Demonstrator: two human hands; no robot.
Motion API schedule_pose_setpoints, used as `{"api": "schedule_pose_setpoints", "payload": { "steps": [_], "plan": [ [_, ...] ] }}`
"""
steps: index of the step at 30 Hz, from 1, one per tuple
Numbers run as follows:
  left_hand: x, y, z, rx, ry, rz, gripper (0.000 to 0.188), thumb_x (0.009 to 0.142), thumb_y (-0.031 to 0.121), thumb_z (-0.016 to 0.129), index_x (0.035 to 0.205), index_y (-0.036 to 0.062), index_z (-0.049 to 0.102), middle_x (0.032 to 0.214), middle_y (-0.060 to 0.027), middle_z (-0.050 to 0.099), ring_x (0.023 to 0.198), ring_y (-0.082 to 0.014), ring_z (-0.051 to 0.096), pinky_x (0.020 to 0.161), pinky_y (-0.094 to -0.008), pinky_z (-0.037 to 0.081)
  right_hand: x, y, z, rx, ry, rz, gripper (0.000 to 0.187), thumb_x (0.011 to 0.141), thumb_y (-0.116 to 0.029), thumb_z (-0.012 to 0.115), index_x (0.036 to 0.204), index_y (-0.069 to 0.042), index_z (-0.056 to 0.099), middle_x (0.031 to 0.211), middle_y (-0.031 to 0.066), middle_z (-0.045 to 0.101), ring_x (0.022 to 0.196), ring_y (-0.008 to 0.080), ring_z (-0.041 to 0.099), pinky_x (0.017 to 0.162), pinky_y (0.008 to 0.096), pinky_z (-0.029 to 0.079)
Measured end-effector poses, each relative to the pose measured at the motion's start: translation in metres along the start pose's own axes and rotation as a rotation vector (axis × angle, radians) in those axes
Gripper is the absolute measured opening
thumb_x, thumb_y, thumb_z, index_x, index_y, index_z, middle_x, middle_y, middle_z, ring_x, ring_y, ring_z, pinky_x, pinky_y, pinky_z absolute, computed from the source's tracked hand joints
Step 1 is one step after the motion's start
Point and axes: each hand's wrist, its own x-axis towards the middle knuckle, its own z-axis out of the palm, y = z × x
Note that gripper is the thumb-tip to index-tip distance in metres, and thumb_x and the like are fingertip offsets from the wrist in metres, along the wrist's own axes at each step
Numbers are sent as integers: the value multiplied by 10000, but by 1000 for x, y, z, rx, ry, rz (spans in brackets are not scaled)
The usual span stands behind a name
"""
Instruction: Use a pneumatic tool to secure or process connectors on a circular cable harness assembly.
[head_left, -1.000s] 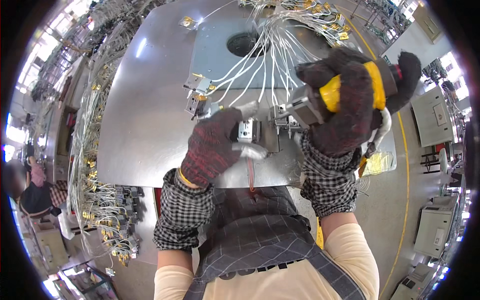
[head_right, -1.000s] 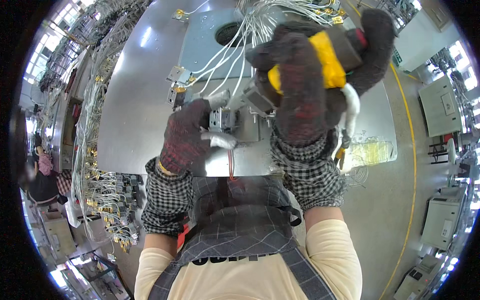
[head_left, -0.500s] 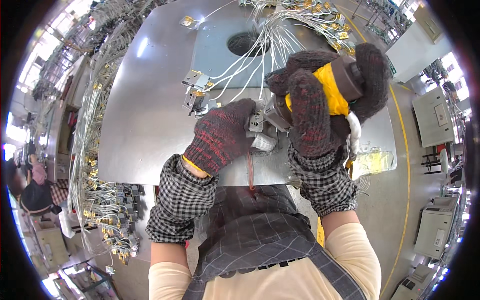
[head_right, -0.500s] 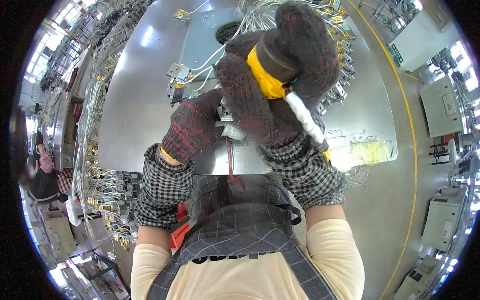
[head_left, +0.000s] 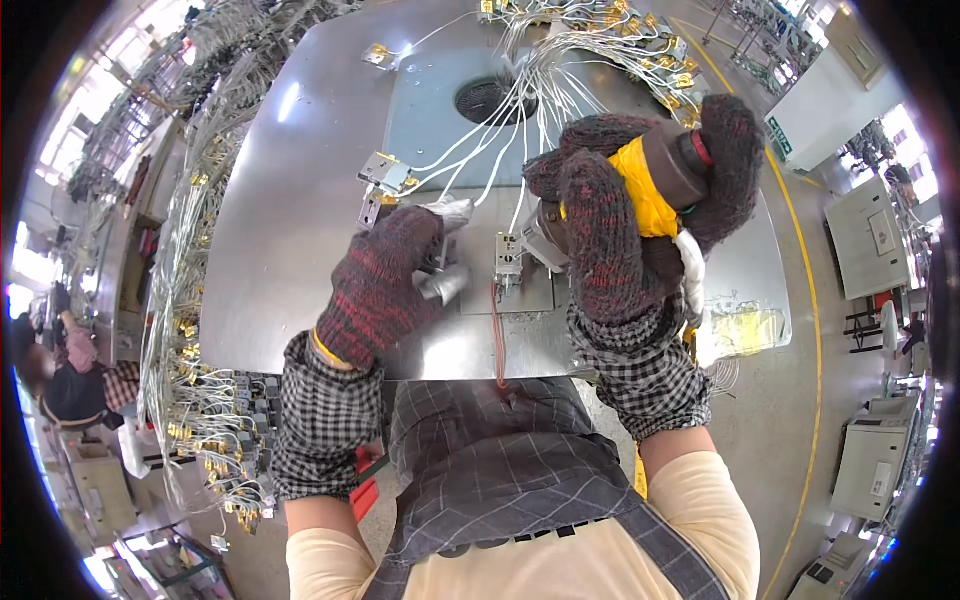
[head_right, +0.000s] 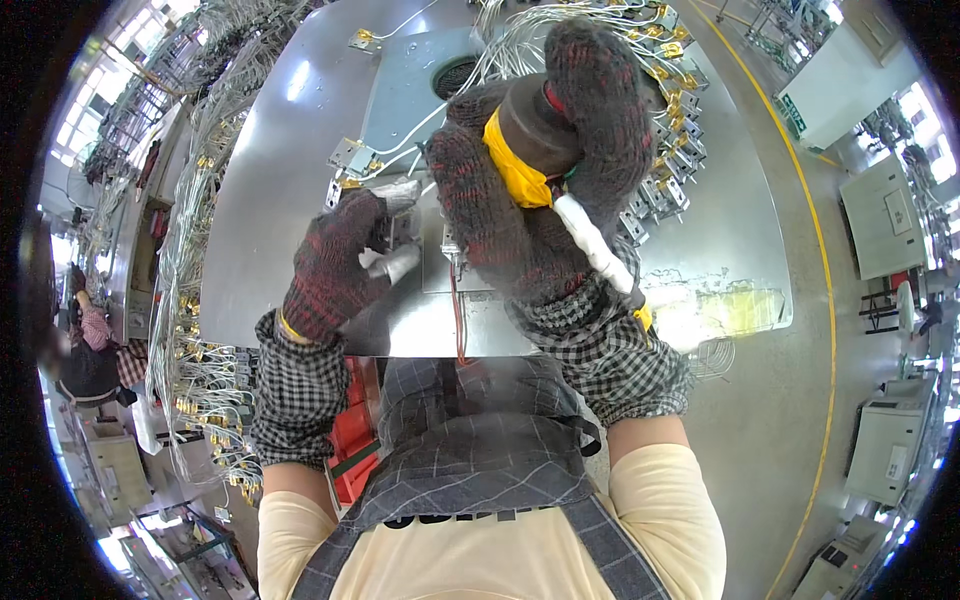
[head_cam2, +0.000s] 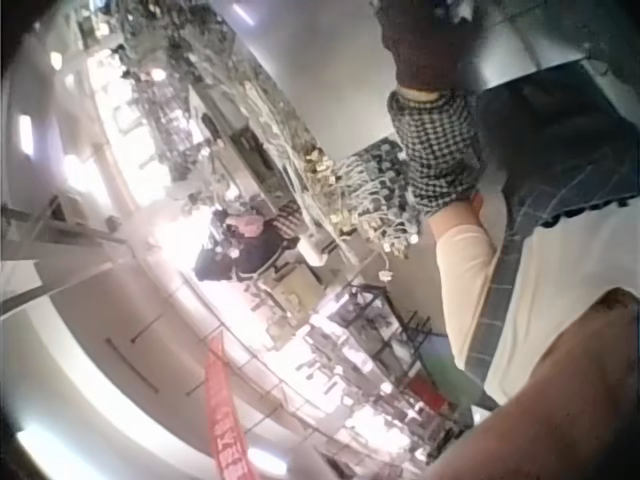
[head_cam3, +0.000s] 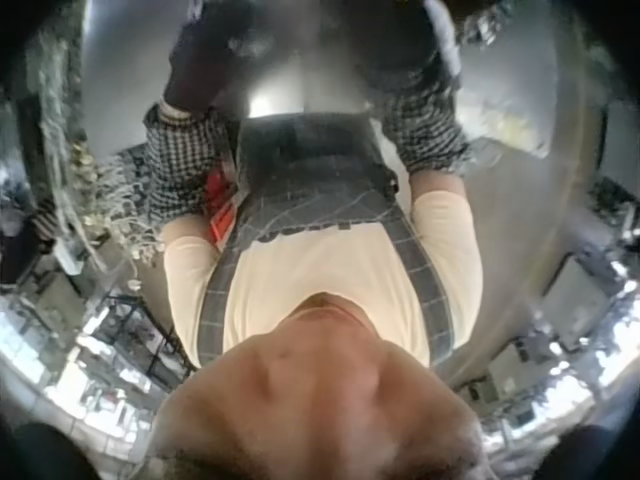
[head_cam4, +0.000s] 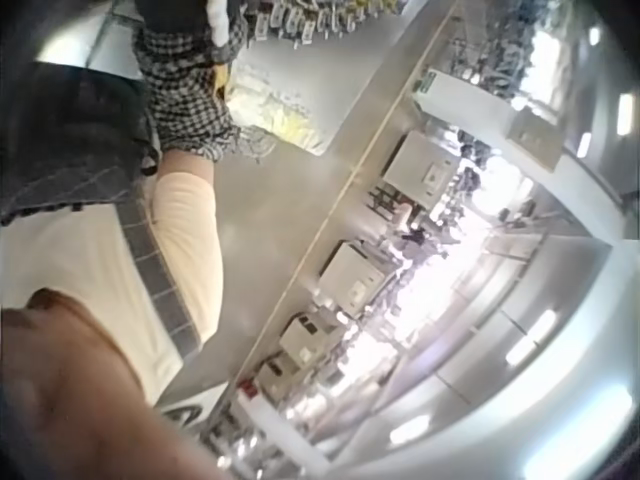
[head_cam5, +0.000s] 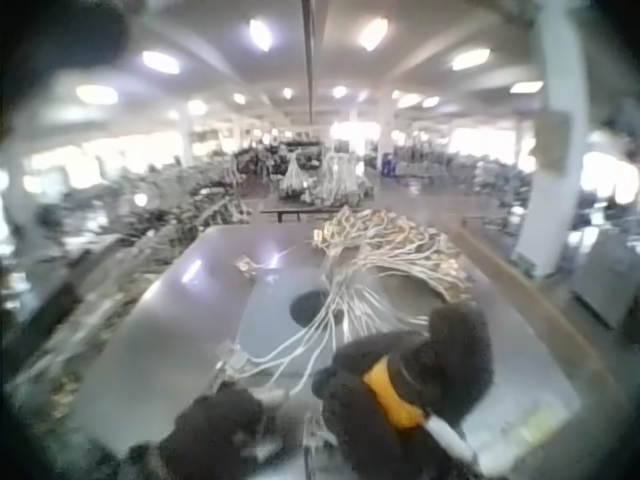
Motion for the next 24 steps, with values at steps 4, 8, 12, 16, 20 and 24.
{"api": "schedule_pose_setpoints", "payload": {
  "steps": [4,8,12,16,20,24],
  "plan": [
    [-2,18,12,-269,-29,-3,607,649,55,864,1201,22,613,932,-89,652,788,-158,646,674,-320,540,7,2,-2,-18,42,-66,651,891,-65,663,1443,-142,326,1026,200,647,870,263,683,746,458,597],
    [1,18,14,-405,108,-34,622,678,250,873,1207,54,610,1010,-119,659,768,-225,687,662,-356,561,27,5,-16,2,90,-270,625,904,-74,647,1441,-142,333,1006,199,659,864,261,686,743,459,593],
    [18,40,18,-143,12,18,606,714,74,849,1258,0,592,1050,-75,677,903,-140,671,763,-304,568,32,4,-27,53,96,-301,600,918,-82,632,1438,-143,339,987,197,671,858,258,690,740,461,590],
    [5,9,23,-518,-100,-172,596,730,152,853,1237,-27,594,1052,-88,684,936,-130,664,810,-310,560,21,5,-21,44,84,-294,581,928,-89,620,1436,-143,344,972,196,679,854,257,692,738,462,588],
    [13,18,19,-353,-200,-232,612,727,138,859,1253,-17,586,1043,-91,690,924,-117,666,818,-280,560,10,1,-6,512,251,21,726,895,-16,648,1477,-212,261,989,203,652,831,268,673,643,437,599],
    [12,27,16,-415,-84,-184,648,704,408,846,1191,47,617,943,-133,676,834,-243,685,741,-354,544,12,-15,16,346,187,-35,766,871,-15,684,1478,-228,269,1019,201,624,810,261,662,651,440,610]
  ]
}}
